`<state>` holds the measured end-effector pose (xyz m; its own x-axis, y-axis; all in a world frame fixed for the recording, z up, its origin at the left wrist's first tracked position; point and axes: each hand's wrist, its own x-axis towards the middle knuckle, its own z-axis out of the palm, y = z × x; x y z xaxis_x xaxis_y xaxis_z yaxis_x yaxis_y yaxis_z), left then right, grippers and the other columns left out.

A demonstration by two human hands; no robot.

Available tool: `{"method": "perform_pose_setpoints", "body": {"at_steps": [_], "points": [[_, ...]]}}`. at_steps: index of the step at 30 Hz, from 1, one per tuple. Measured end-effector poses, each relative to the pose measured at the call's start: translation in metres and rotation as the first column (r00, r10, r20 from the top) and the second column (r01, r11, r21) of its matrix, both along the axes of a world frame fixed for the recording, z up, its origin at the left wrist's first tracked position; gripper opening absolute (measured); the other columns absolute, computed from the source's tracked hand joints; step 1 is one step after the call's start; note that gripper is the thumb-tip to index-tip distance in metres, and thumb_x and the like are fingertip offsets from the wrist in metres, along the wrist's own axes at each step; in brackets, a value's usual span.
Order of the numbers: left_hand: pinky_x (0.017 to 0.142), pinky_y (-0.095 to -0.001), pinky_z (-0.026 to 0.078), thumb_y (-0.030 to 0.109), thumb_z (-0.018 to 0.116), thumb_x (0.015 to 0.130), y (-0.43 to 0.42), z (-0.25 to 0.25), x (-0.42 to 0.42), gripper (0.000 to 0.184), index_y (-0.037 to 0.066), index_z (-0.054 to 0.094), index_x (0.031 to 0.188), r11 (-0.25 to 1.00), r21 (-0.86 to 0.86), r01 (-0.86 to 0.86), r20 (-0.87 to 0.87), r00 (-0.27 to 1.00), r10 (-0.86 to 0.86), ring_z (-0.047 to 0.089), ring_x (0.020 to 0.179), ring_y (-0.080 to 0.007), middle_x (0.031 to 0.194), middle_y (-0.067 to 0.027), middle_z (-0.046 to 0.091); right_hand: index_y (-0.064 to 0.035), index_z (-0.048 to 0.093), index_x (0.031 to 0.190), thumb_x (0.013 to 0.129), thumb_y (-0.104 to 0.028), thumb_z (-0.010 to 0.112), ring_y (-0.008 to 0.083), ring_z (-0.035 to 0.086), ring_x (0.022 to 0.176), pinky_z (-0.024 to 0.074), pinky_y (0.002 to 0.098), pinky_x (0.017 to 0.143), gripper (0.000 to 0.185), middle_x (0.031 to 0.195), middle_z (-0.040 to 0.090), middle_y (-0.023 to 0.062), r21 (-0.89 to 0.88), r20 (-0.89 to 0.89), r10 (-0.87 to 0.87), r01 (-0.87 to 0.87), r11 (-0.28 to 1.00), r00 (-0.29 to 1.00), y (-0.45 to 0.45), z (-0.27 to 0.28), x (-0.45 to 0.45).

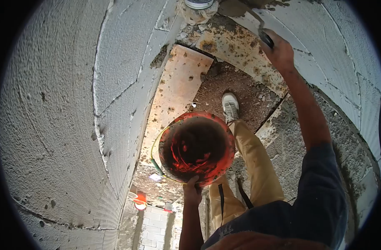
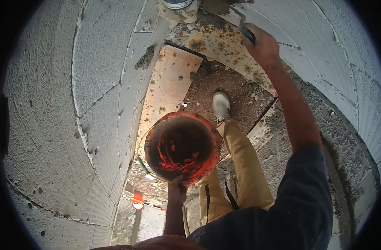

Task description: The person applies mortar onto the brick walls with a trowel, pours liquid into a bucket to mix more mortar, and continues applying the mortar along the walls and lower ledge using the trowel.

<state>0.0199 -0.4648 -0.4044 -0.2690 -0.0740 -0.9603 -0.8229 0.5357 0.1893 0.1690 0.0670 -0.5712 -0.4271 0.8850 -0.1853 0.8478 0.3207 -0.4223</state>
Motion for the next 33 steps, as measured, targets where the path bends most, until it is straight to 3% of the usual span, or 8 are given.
{"method": "perform_pose_setpoints", "body": {"at_steps": [6, 12, 14, 16, 18, 21, 26, 33], "points": [[0.077, -0.0340, 0.058, 0.008, 0.064, 0.087, 0.020, -0.001, -0.010, 0.027, 0.000, 0.064, 0.113, 0.974, -0.080, -0.210, 0.124, 0.968, 0.219, 0.071, 0.092, -0.0225, 0.105, -0.0110, 0.071, -0.0209, 0.062, 0.127, 0.089, -0.026, 0.070, 0.0362, 0.070, 0.089, 0.0566, 0.0459, 0.076, 0.038, 0.103, 0.072, 0.0143, -0.050, 0.497, 0.143, -0.137, 0.989, 0.856, 0.007, 0.007, 0.020], [0.080, -0.0356, 0.061, 0.007, 0.063, 0.087, 0.011, 0.004, -0.007, 0.027, 0.001, 0.063, 0.113, 0.974, -0.077, -0.214, 0.101, 0.970, 0.221, 0.071, 0.094, -0.0237, 0.107, -0.0107, 0.070, -0.0225, 0.064, 0.126, 0.091, -0.027, 0.068, 0.0339, 0.071, 0.086, 0.0590, 0.0463, 0.077, 0.036, 0.098, 0.071, 0.0145, 0.061, 0.195, 0.061, -0.074, 0.995, 0.979, 0.004, 0.031, 0.013], [0.081, -0.0357, 0.061, 0.006, 0.063, 0.087, 0.010, -0.001, -0.002, 0.027, 0.001, 0.063, 0.113, 0.975, -0.064, -0.214, 0.105, 0.970, 0.220, 0.071, 0.096, -0.0237, 0.107, -0.0107, 0.070, -0.0245, 0.065, 0.126, 0.090, -0.028, 0.070, 0.0254, 0.073, 0.075, 0.0616, 0.0406, 0.071, 0.036, 0.094, 0.073, 0.0101, 0.059, 0.072, 0.042, -0.046, 0.997, 0.997, -0.012, -0.009, 0.029], [0.081, -0.0357, 0.061, 0.006, 0.062, 0.087, 0.013, -0.005, 0.002, 0.027, 0.002, 0.063, 0.113, 0.975, -0.064, -0.213, 0.101, 0.971, 0.218, 0.071, 0.097, -0.0236, 0.107, -0.0108, 0.070, -0.0177, 0.064, 0.127, 0.090, -0.029, 0.070, 0.0322, 0.073, 0.086, 0.0607, 0.0430, 0.074, 0.040, 0.103, 0.073, 0.0164, -0.072, 0.162, 0.020, -0.009, 0.997, 0.987, -0.025, -0.030, 0.016], [0.082, -0.0363, 0.061, 0.006, 0.063, 0.087, 0.018, -0.009, 0.004, 0.027, 0.001, 0.063, 0.113, 0.974, -0.097, -0.205, 0.104, 0.971, 0.215, 0.071, 0.098, -0.0235, 0.107, -0.0107, 0.070, -0.0214, 0.064, 0.127, 0.091, -0.028, 0.067, 0.0288, 0.074, 0.079, 0.0603, 0.0449, 0.078, 0.037, 0.098, 0.074, 0.0119, -0.205, 0.133, 0.014, 0.014, 0.979, 0.991, -0.026, -0.062, -0.007], [0.078, -0.0335, 0.060, 0.005, 0.064, 0.086, 0.036, -0.008, 0.003, 0.031, 0.004, 0.061, 0.117, 0.976, -0.115, -0.184, 0.127, 0.972, 0.198, 0.070, 0.096, -0.0203, 0.108, -0.0079, 0.068, -0.0205, 0.062, 0.131, 0.092, -0.029, 0.064, 0.0335, 0.071, 0.093, 0.0579, 0.0498, 0.082, 0.040, 0.102, 0.073, 0.0137, -0.199, 0.312, 0.013, 0.052, 0.979, 0.950, -0.015, -0.115, -0.041], [0.080, -0.0345, 0.060, 0.006, 0.063, 0.087, 0.045, -0.002, 0.003, 0.026, 0.002, 0.063, 0.113, 0.984, -0.125, -0.124, 0.134, 0.981, 0.141, 0.070, 0.096, -0.0215, 0.105, -0.0085, 0.069, -0.0216, 0.062, 0.130, 0.091, -0.030, 0.064, 0.0365, 0.069, 0.098, 0.0566, 0.0513, 0.083, 0.040, 0.103, 0.072, 0.0150, -0.054, 0.135, -0.084, 0.092, 0.994, 0.987, -0.015, -0.099, -0.023], [0.077, -0.0334, 0.060, 0.004, 0.064, 0.087, 0.051, -0.004, 0.004, 0.032, 0.004, 0.059, 0.118, 0.987, -0.085, -0.137, 0.127, 0.981, 0.147, 0.069, 0.091, -0.0186, 0.106, -0.0069, 0.066, -0.0175, 0.065, 0.123, 0.086, -0.026, 0.070, 0.0389, 0.069, 0.090, 0.0559, 0.0479, 0.081, 0.038, 0.102, 0.072, 0.0150, 0.038, -0.014, 0.105, -0.105, 0.994, 0.994, 0.015, -0.028, 0.001]]}}
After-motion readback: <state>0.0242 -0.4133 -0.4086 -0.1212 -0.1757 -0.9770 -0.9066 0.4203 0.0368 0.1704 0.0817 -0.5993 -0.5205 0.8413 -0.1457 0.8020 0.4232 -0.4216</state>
